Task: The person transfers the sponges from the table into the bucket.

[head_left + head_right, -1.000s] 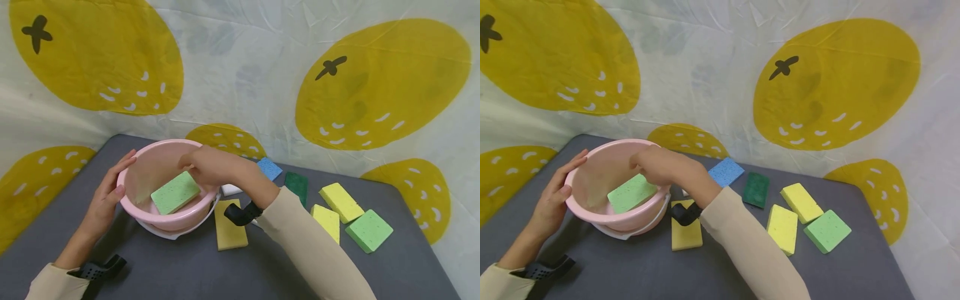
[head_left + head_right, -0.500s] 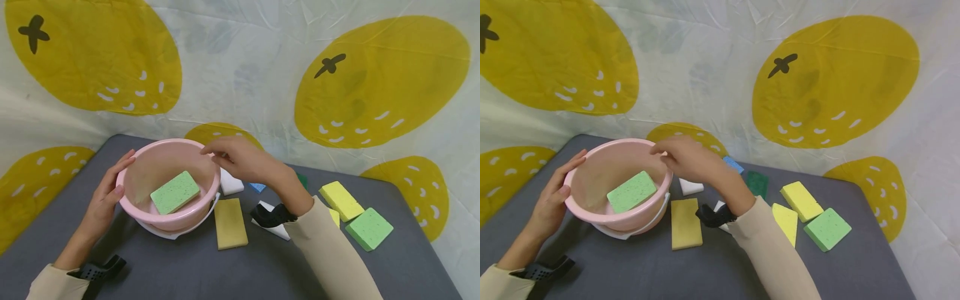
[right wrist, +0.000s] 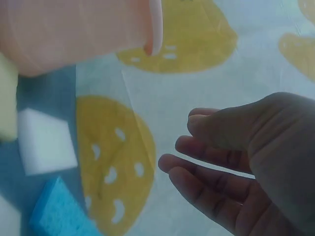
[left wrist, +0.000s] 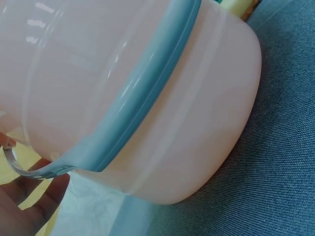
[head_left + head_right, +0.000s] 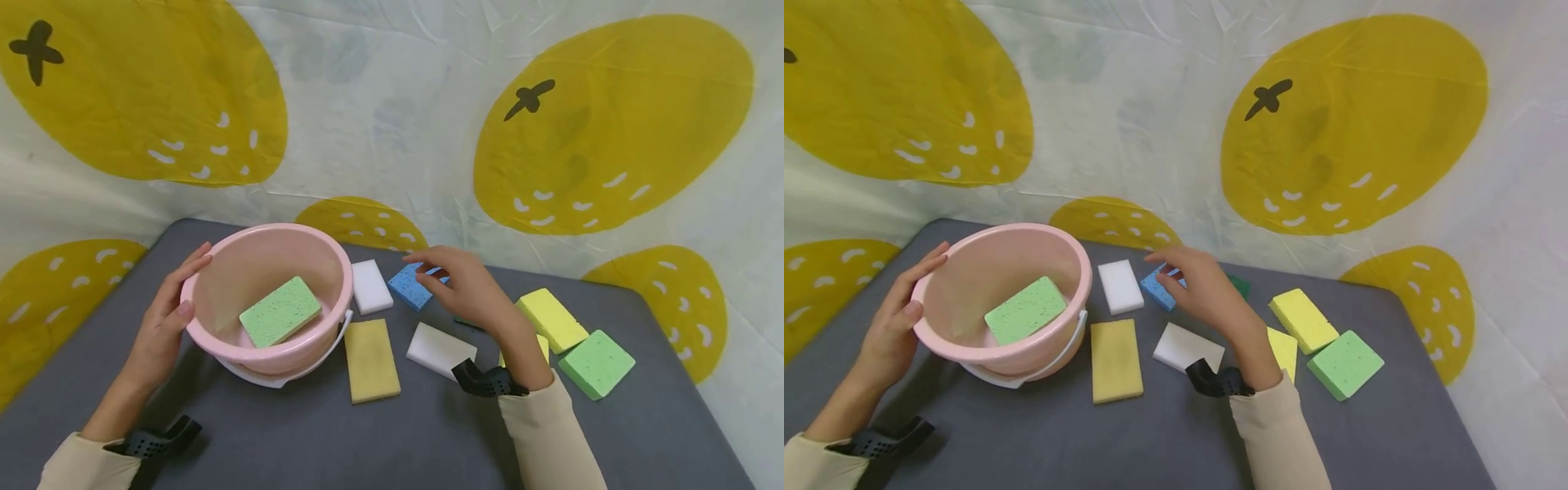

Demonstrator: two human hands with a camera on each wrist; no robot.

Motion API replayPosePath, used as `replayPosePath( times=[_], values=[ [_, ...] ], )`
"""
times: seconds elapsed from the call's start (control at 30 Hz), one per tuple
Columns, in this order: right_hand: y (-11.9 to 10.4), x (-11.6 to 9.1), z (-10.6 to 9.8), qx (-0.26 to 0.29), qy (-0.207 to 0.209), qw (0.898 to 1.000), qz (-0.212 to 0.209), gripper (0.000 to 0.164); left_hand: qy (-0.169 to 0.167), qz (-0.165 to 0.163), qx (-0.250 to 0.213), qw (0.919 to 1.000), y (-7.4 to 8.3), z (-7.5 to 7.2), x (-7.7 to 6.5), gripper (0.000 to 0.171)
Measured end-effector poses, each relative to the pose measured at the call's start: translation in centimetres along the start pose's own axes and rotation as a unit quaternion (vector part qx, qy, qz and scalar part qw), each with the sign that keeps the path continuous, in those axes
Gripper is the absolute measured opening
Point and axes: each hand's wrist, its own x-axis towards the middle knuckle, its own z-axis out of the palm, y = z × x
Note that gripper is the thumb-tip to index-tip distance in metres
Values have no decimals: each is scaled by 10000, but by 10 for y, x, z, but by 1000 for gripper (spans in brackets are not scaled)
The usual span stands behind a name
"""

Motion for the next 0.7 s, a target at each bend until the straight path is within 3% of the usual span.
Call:
replayPosePath(
  times=[0.4, 0.7],
  values=[
    [53, -17, 21, 597, 812, 9929, 632, 36, -22, -13, 79, 10000, -1, -2, -1, 48],
    [91, -17, 41, 637, 870, 9835, 1456, 41, -37, 9, -20, 10000, -1, -1, -1, 47]
  ],
)
